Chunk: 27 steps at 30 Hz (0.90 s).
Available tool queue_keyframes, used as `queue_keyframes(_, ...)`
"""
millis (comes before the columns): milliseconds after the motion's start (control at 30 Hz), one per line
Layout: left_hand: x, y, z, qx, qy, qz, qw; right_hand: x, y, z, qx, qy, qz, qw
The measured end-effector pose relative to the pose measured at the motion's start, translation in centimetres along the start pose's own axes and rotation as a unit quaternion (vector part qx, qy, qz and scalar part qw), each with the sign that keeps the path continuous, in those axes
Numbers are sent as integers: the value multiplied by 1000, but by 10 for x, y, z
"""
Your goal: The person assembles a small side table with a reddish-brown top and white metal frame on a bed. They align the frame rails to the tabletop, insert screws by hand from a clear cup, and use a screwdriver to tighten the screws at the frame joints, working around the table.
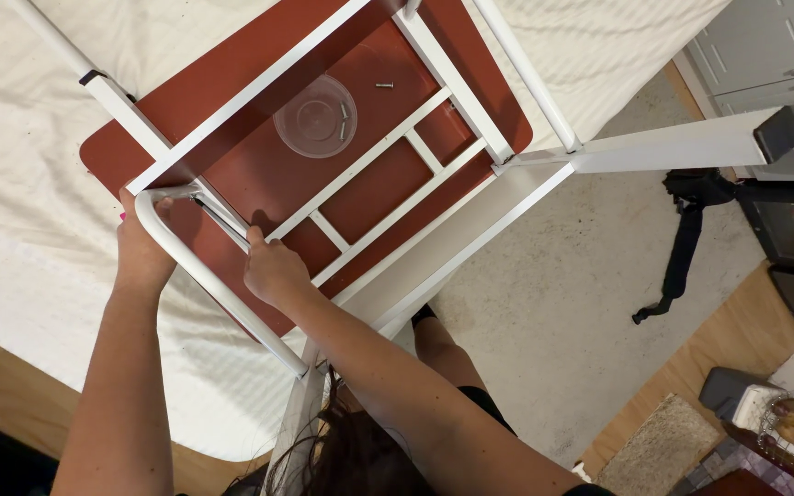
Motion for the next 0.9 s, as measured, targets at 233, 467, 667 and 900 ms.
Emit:
queue_keyframes(233, -7, 7, 17, -14, -17, -9, 1000, -1, -4, 0, 25, 6, -30, 999)
queue_keyframes(467, -22, 14, 22, -19, -9, -67, 997, -14, 26, -25, -72, 266, 75, 958)
queue_keyframes(667, -20, 16, 18, -7, 11, -60, 998, -1, 49, -45, -121, 405, 281, 862)
queue_keyframes(900, -13, 19, 12, -65, 42, -59, 995, -3, 31, -23, 123, 84, -128, 981)
Point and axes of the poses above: each hand's wrist, its own y-axis towards the middle knuckle, its own x-axis out of the back of the hand, z = x × y, the point moved 2 cm from there along y, towards the middle knuckle, and after that the axes turned 3 degrees about x, right-handed, at the moved point
